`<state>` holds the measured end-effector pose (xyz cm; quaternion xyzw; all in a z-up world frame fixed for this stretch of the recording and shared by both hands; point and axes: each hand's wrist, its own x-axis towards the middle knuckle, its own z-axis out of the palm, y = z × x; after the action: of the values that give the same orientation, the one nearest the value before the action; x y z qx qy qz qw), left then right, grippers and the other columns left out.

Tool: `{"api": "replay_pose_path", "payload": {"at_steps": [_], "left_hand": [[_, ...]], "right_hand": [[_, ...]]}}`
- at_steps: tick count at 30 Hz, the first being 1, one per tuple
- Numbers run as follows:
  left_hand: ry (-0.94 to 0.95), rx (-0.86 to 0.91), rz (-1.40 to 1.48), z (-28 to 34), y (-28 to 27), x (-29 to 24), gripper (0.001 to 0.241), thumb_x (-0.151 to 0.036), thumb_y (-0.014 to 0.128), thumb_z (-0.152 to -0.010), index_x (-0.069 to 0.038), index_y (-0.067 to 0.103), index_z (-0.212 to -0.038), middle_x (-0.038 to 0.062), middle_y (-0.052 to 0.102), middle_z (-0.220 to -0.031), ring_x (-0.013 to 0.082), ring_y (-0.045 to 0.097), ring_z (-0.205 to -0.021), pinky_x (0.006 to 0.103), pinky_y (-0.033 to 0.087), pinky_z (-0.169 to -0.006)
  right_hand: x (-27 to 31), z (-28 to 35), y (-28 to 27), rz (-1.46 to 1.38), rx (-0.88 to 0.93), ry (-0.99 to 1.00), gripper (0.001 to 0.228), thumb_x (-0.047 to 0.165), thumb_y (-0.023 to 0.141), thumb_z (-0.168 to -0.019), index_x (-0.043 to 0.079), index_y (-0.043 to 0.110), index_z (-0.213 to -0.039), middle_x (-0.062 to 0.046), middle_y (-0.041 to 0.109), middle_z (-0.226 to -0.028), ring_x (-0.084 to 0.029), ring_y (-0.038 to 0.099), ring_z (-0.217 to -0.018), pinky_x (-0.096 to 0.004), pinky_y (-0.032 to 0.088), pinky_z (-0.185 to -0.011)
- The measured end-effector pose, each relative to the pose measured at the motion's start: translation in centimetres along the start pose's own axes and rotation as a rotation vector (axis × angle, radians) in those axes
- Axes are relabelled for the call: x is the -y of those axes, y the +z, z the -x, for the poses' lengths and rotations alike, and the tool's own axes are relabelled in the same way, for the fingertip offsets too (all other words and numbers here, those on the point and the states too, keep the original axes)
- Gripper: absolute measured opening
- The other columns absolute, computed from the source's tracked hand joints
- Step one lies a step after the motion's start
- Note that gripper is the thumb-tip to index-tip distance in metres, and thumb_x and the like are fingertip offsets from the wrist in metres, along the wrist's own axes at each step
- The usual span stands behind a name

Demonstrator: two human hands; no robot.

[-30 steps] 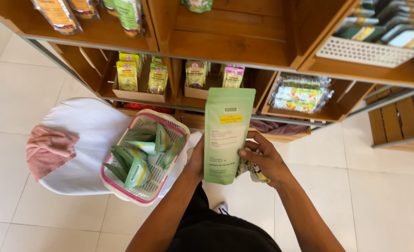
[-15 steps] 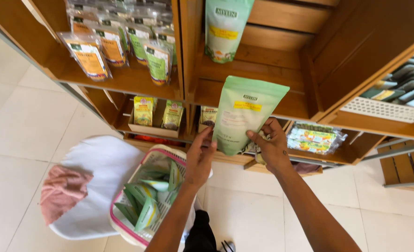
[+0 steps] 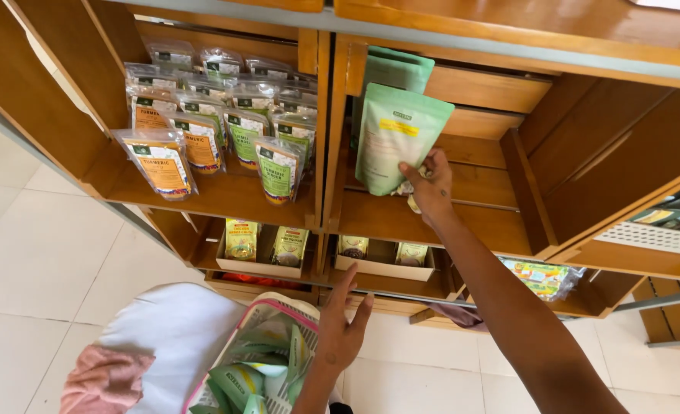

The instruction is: Cleaning and restocking packages of turmeric ginger powder on wooden store shelves.

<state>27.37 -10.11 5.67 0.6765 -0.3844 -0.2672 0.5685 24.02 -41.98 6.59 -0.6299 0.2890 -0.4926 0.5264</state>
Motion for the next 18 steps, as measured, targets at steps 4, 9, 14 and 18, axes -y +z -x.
{"api": "replay_pose_path", "payload": {"at_steps": [4, 9, 14, 18], "left_hand": [[-0.072, -0.033, -0.012, 1.3, -0.6, 3.6, 0.063, -0.024, 0.069, -0.094, -0.012, 0.047, -0.152, 0.017, 0.068, -0.132, 0.0280, 0.066, -0.119, 0.0394, 0.054, -0.095], [-0.189, -0.105, -0.037, 4.0, -1.7, 6.2, 0.062, -0.025, 0.071, -0.092, -0.011, 0.048, -0.148, 0.013, 0.071, -0.122, 0.0252, 0.068, -0.110, 0.0390, 0.056, -0.084], [-0.264, -0.094, 0.000, 7.3, -1.8, 9.2, 0.061, -0.023, 0.068, -0.093, -0.011, 0.047, -0.149, 0.013, 0.070, -0.120, 0.0254, 0.069, -0.113, 0.0378, 0.055, -0.094], [-0.353, -0.038, -0.043, 9.5, -1.5, 10.4, 0.063, -0.020, 0.066, -0.091, -0.014, 0.043, -0.150, 0.011, 0.063, -0.138, 0.0282, 0.065, -0.121, 0.0423, 0.054, -0.094]], "right_hand": [[-3.0, -4.0, 1.9, -0.075, 0.043, -0.030, 0.030, -0.004, 0.076, -0.092, 0.005, 0.055, -0.110, -0.008, 0.068, -0.104, -0.014, 0.062, -0.094, -0.029, 0.051, -0.086], [-3.5, -6.0, 2.1, -0.026, 0.038, 0.034, 0.027, -0.004, 0.075, -0.089, 0.005, 0.057, -0.107, -0.006, 0.070, -0.093, -0.013, 0.061, -0.078, -0.028, 0.052, -0.070], [-5.0, -5.9, 1.4, -0.014, 0.085, -0.055, 0.031, -0.006, 0.078, -0.090, 0.003, 0.056, -0.109, -0.007, 0.069, -0.098, -0.013, 0.062, -0.085, -0.027, 0.053, -0.075], [-1.7, -3.4, 1.6, -0.024, 0.116, 0.076, 0.040, -0.003, 0.079, -0.085, 0.005, 0.053, -0.114, -0.008, 0.067, -0.104, -0.015, 0.066, -0.091, -0.030, 0.059, -0.077]]}}
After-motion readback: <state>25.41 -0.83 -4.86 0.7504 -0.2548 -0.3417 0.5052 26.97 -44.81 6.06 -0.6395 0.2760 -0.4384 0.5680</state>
